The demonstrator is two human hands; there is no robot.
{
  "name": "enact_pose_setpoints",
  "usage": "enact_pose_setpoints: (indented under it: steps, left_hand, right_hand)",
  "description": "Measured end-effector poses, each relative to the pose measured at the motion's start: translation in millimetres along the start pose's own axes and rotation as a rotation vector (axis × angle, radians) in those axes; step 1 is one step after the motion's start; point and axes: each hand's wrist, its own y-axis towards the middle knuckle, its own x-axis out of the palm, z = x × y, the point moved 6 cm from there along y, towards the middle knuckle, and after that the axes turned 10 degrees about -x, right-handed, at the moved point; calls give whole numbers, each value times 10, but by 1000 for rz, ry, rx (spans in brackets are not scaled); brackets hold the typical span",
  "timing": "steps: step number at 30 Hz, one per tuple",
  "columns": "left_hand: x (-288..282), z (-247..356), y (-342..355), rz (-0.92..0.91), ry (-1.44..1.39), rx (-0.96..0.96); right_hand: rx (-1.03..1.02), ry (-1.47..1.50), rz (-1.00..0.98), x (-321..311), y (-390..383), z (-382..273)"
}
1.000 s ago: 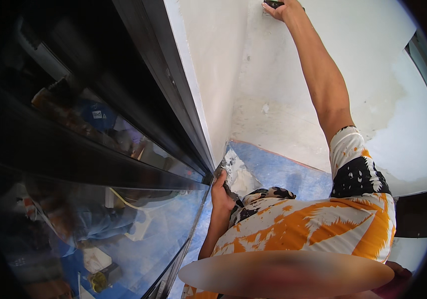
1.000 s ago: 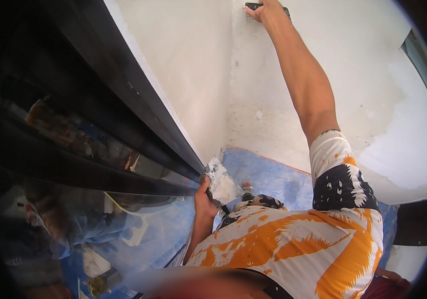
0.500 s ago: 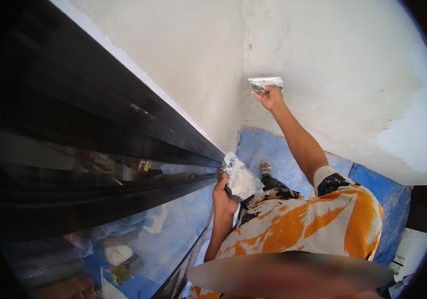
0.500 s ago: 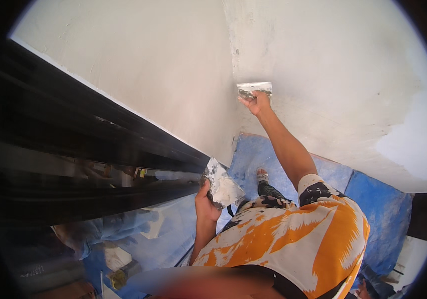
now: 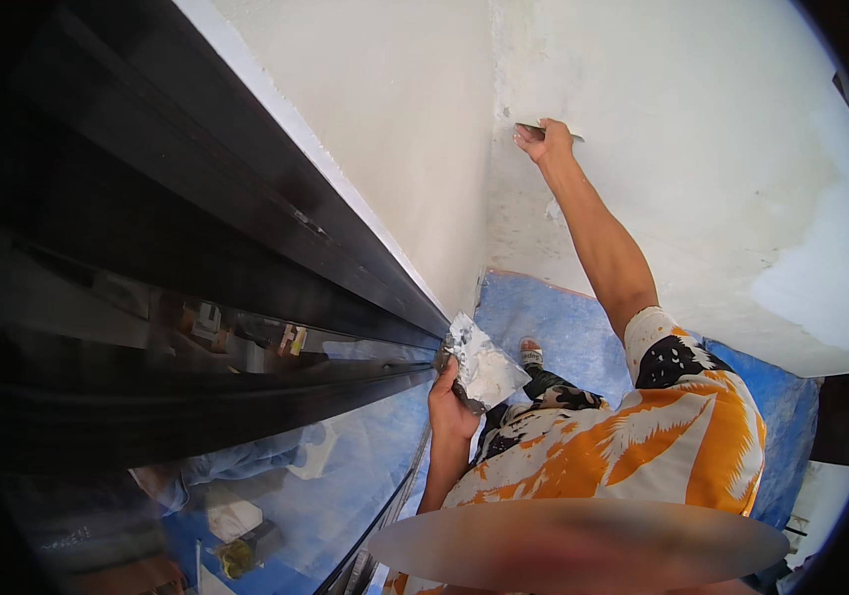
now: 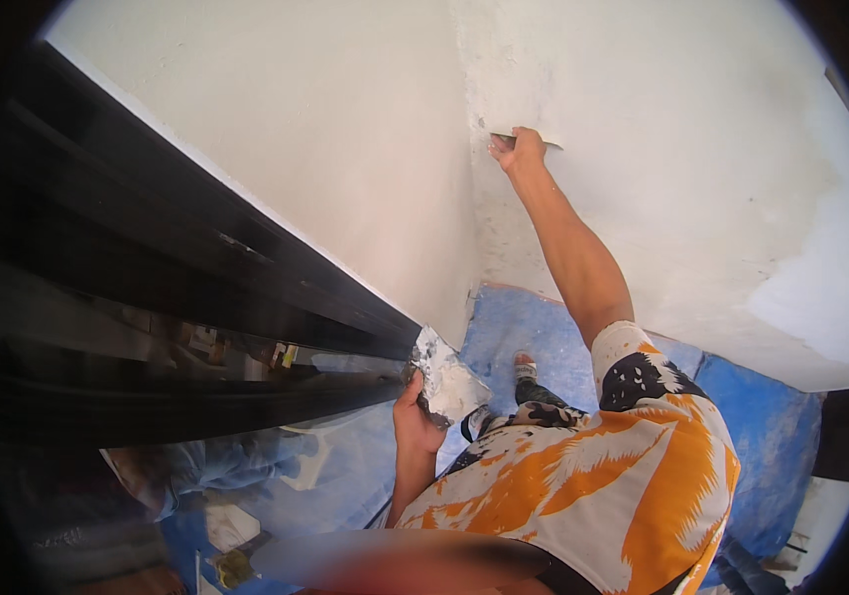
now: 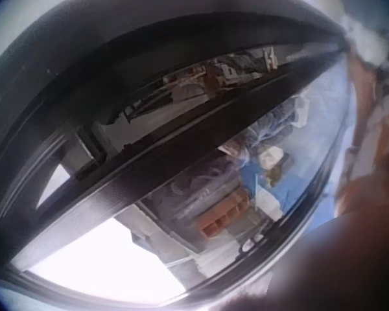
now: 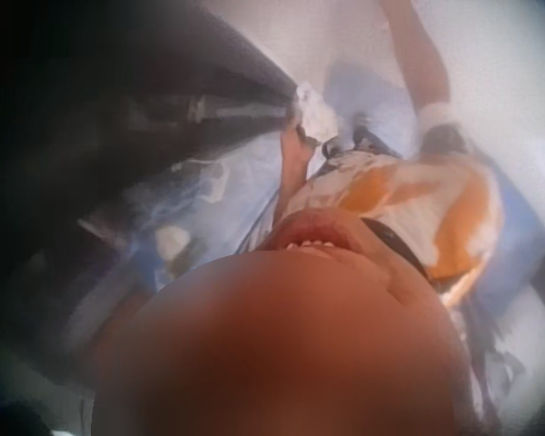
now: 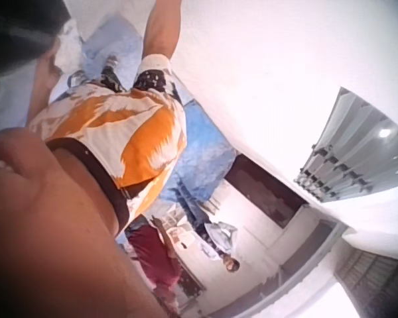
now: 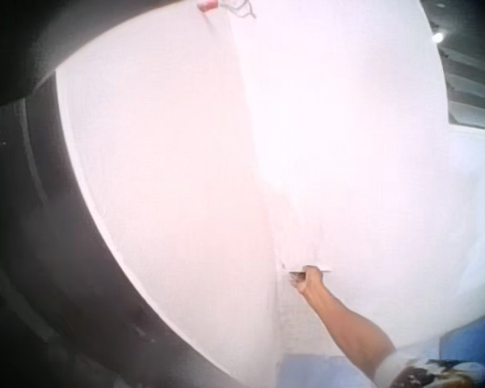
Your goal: The person applies white plaster to a wall using a putty knife and a hawk. They repeatedly scoop plaster from the hawk and smooth it onto the wall surface, working along the upper section near the ceiling.
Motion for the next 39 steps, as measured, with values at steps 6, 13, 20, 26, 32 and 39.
enact_pose_setpoints:
  steps: [6,13,20,26,32,39]
  left_hand:
    - [27,62,65,-79,44,-39]
    - [189,102,17,-156,25,-104]
    - [249,77,40,-340,-30,-125]
    - [514,131,28,-438,87,-131]
    - [579,202,-106,-403,-6,-57]
    - [446,136,-175,-226,-87,-69]
  right_hand:
    - [-165,-41,-87,1672,-938,-1051]
    - [-377,-285,-318,3012,-1732,-1836]
    - [-715,-781,-1091,457,-3763,-1411]
    - [-1095,-1862,-1562,-878,-4289,-734]
    - [88,-1315,-538,-1946,-2439,-463]
    - [346,34,12,-2280,-395,1200]
